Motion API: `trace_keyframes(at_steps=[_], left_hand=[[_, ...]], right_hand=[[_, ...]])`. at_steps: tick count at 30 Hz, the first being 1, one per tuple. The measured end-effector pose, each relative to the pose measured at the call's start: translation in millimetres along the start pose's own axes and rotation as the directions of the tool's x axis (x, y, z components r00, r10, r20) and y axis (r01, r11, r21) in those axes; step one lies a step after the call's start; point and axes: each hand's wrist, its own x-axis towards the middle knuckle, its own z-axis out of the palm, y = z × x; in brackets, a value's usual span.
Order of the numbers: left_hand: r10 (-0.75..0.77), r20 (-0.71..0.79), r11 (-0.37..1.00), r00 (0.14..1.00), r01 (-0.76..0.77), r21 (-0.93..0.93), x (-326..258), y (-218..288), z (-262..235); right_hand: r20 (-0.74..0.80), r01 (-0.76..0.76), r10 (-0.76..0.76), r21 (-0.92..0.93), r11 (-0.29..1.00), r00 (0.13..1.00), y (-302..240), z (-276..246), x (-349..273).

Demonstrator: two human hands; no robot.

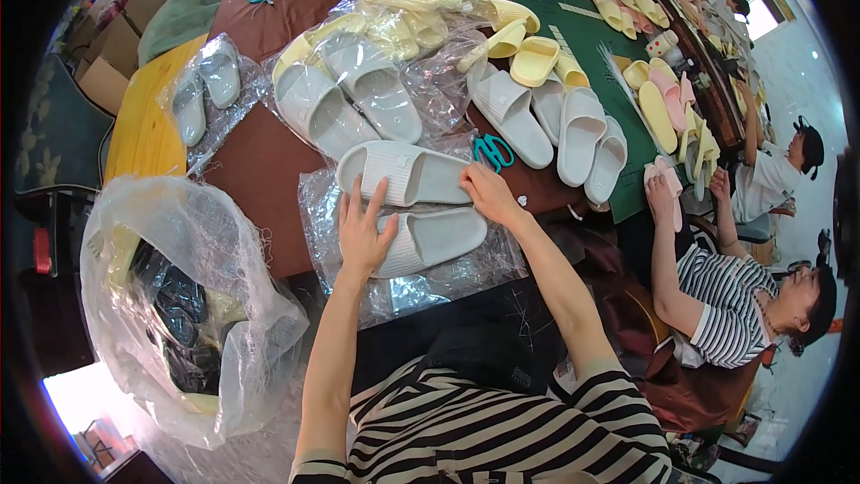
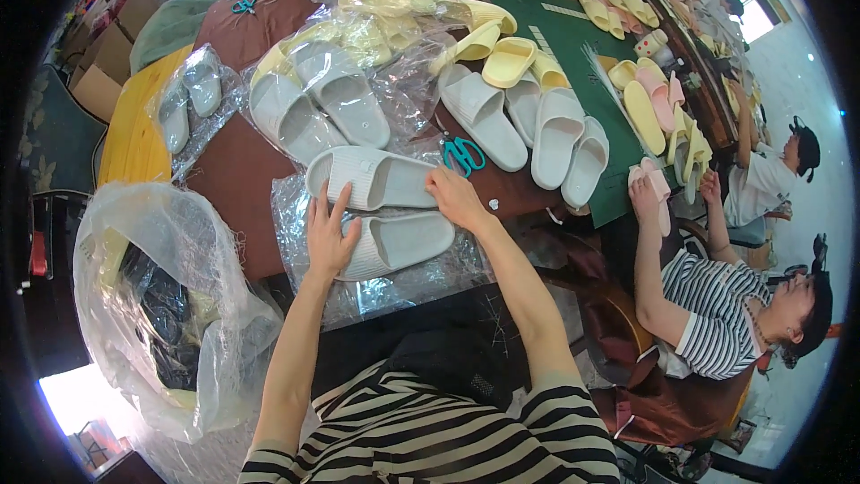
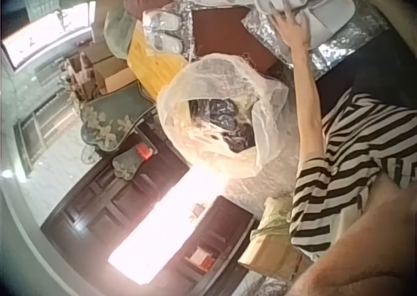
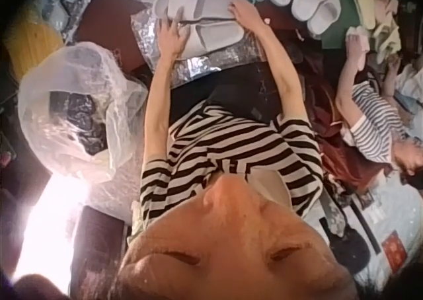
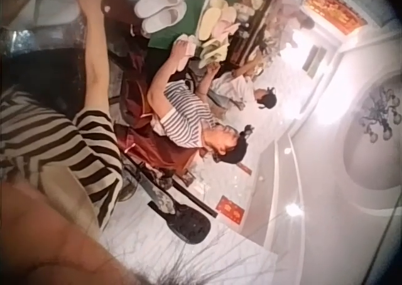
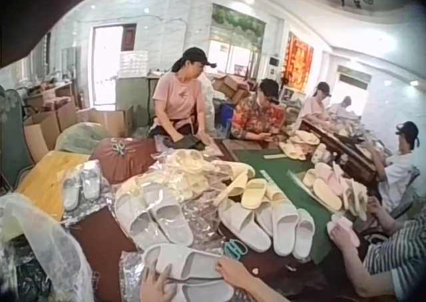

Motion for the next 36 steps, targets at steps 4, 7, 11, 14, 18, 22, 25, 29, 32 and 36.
trace_keyframes(at_steps=[4,7,11,14,18,22,25,29,32,36], left_hand=[[-0.003,-0.001,1.000,1.000,0.003,0.018,-3,-4,1],[-0.005,0.006,1.000,1.000,0.005,0.002,-2,-1,1],[-0.037,0.020,0.999,0.999,0.036,0.040,-3,-4,1],[-0.036,0.036,0.999,0.999,0.035,0.010,-1,0,0],[-0.021,-0.005,1.000,1.000,0.021,-0.010,-2,7,-2],[-0.087,-0.053,0.992,0.995,0.082,-0.100,-4,3,-3],[-0.130,-0.123,0.977,0.984,0.106,-0.186,-4,-18,1],[-0.240,-0.025,0.924,0.971,0.220,-0.313,5,-34,-7],[-0.226,-0.059,0.953,0.972,0.209,-0.219,3,-43,-13],[-0.275,0.007,0.961,0.961,0.275,-0.025,6,-33,-19]], right_hand=[[-0.254,-0.180,0.242,0.246,0.952,0.936,7,-10,-13],[-0.198,-0.433,0.490,0.272,0.859,0.849,45,-30,-48],[-0.232,-0.525,0.527,0.078,0.848,0.817,67,-42,-85],[-0.211,-0.626,0.606,-0.034,0.779,0.767,77,-41,-90],[-0.208,-0.626,0.594,-0.162,0.762,0.777,75,-37,-85],[-0.294,-0.602,0.547,-0.145,0.785,0.784,62,-38,-84],[-0.401,-0.481,0.402,-0.117,0.869,0.824,58,-45,-89],[-0.343,-0.347,0.364,0.111,0.931,0.866,-1,-47,-73],[-0.240,-0.169,0.198,0.136,0.976,0.950,-50,-36,-56],[-0.049,-0.088,0.100,0.202,0.975,0.994,-109,-8,-36]])
